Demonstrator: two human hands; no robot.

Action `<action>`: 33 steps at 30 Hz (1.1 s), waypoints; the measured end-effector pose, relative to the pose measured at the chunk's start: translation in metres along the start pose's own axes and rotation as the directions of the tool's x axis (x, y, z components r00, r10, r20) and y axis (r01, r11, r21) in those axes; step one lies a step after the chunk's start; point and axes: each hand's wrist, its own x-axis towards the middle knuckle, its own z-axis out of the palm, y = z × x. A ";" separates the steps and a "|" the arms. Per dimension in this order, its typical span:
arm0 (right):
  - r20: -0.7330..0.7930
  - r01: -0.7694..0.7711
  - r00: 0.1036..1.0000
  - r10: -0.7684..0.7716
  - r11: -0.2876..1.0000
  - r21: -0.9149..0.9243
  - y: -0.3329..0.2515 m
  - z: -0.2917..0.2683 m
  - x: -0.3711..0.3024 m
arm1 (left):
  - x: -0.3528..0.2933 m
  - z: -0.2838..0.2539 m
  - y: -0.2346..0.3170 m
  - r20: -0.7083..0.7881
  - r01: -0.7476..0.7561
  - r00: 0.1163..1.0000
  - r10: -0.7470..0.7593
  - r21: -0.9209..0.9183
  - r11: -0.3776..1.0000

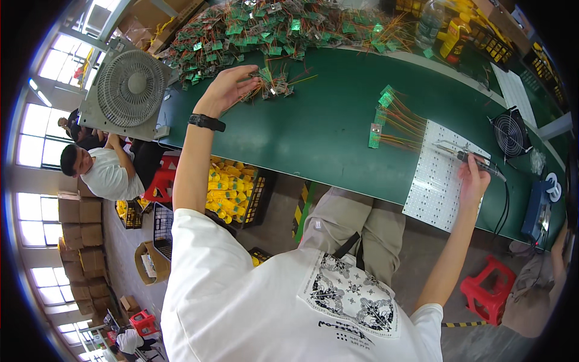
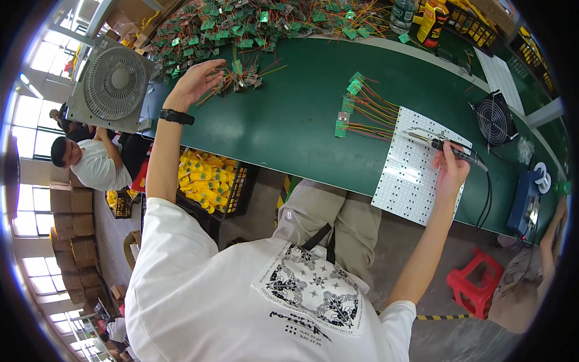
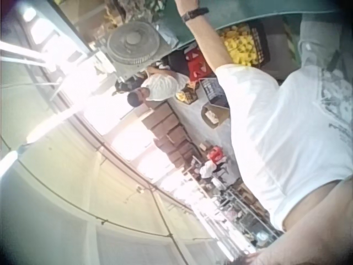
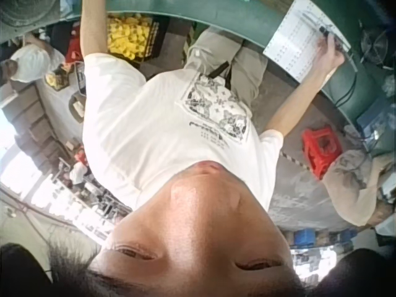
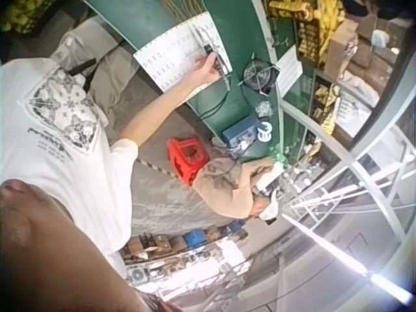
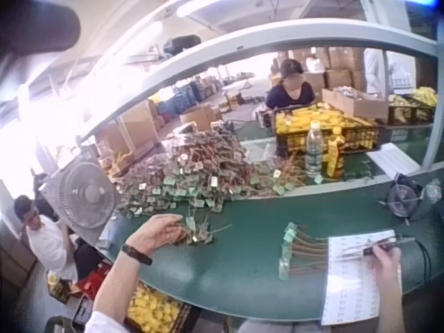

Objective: The person solders wires from small circuit boards onto LED panels using a soldering iron. They repeatedly place the wires onto the panel contact points and attach them with the soldering iron.

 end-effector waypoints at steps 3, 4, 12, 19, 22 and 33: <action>-0.011 -0.001 1.000 0.001 1.000 -0.007 0.001 -0.004 0.004 | -0.002 0.009 0.009 0.034 -0.050 0.998 0.050 -0.007 0.999; -0.007 -0.005 1.000 0.005 1.000 -0.009 0.002 -0.004 0.004 | -0.006 0.011 0.011 0.012 -0.053 0.999 0.052 0.072 0.996; -0.016 0.018 1.000 -0.017 1.000 0.026 0.002 0.000 0.004 | -0.025 0.013 0.033 -0.051 -0.202 0.971 0.232 0.334 0.921; -0.042 -0.011 0.999 0.010 0.999 -0.034 0.000 -0.001 0.001 | -0.079 0.051 0.021 -0.062 -0.345 0.926 0.371 0.253 0.904; -0.032 -0.009 0.999 0.008 1.000 -0.014 -0.002 0.003 0.001 | -0.088 0.064 0.015 -0.040 -0.346 0.929 0.368 0.259 0.902; -0.114 -0.010 0.993 0.006 1.000 -0.029 -0.004 0.005 -0.002 | -0.096 0.128 -0.037 0.214 -0.388 0.915 0.342 0.230 0.893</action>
